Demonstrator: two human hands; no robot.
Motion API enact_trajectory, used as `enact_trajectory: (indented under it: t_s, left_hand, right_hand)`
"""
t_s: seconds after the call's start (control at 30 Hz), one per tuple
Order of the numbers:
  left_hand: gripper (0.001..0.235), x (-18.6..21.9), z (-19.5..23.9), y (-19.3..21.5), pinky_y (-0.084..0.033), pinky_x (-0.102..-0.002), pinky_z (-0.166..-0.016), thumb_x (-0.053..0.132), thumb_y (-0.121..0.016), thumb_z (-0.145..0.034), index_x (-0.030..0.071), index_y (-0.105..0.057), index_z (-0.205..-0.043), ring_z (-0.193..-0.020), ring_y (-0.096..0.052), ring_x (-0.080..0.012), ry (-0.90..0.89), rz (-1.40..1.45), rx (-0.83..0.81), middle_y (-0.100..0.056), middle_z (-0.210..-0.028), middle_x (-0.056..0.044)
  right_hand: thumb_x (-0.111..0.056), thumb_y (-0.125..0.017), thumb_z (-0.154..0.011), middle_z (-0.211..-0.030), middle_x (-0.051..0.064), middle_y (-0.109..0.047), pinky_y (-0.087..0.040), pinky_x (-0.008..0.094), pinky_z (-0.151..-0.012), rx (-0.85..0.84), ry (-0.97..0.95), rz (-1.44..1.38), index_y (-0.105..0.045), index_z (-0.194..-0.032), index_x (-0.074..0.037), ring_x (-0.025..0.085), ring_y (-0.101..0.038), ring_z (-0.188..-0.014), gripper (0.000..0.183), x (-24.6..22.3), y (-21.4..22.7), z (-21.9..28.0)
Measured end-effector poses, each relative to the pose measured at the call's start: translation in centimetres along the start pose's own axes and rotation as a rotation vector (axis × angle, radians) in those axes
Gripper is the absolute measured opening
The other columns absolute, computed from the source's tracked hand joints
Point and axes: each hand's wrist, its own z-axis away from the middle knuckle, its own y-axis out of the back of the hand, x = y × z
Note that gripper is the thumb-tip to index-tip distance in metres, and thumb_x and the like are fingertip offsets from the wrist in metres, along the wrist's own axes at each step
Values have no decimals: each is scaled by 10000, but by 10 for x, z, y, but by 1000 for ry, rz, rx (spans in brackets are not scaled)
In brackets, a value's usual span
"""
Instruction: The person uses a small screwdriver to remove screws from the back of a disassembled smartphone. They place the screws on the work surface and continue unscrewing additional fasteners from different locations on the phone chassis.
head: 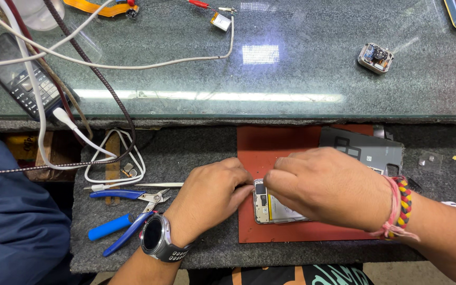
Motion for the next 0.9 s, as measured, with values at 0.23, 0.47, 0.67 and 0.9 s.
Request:
enact_trajectory:
  t_s: [0.23,0.47,0.67,0.9]
  left_hand:
    - [143,0,0,0,-566,-422,-695,200,-735,-843,68,-756,-893,-800,-706,-312,6,22,-7,-706,-906,-85]
    - [142,1,-1,0,-566,-420,-692,206,-740,-843,69,-758,-872,-793,-707,-307,30,17,-21,-704,-897,-80]
    - [142,2,-2,1,-565,-420,-691,208,-744,-839,68,-759,-865,-794,-707,-308,32,21,-13,-705,-897,-78]
    - [142,3,-1,2,-564,-420,-709,183,-731,-838,67,-766,-911,-820,-712,-312,3,52,5,-724,-934,-80]
  right_hand:
    - [-191,-686,-863,-867,94,-650,-546,449,-714,139,78,-147,-623,-984,-82,316,-673,-837,174,0,1,0]
    - [-178,-668,-867,-894,136,-641,-543,456,-691,250,108,-180,-583,-946,-58,351,-663,-834,167,-1,5,0]
    - [-146,-673,-844,-873,126,-646,-544,455,-667,266,129,-254,-608,-1005,-60,350,-666,-808,194,5,-1,4]
    - [-171,-678,-859,-1069,156,-684,-566,413,-749,459,168,-245,-582,-1069,-57,352,-684,-930,258,8,-10,7]
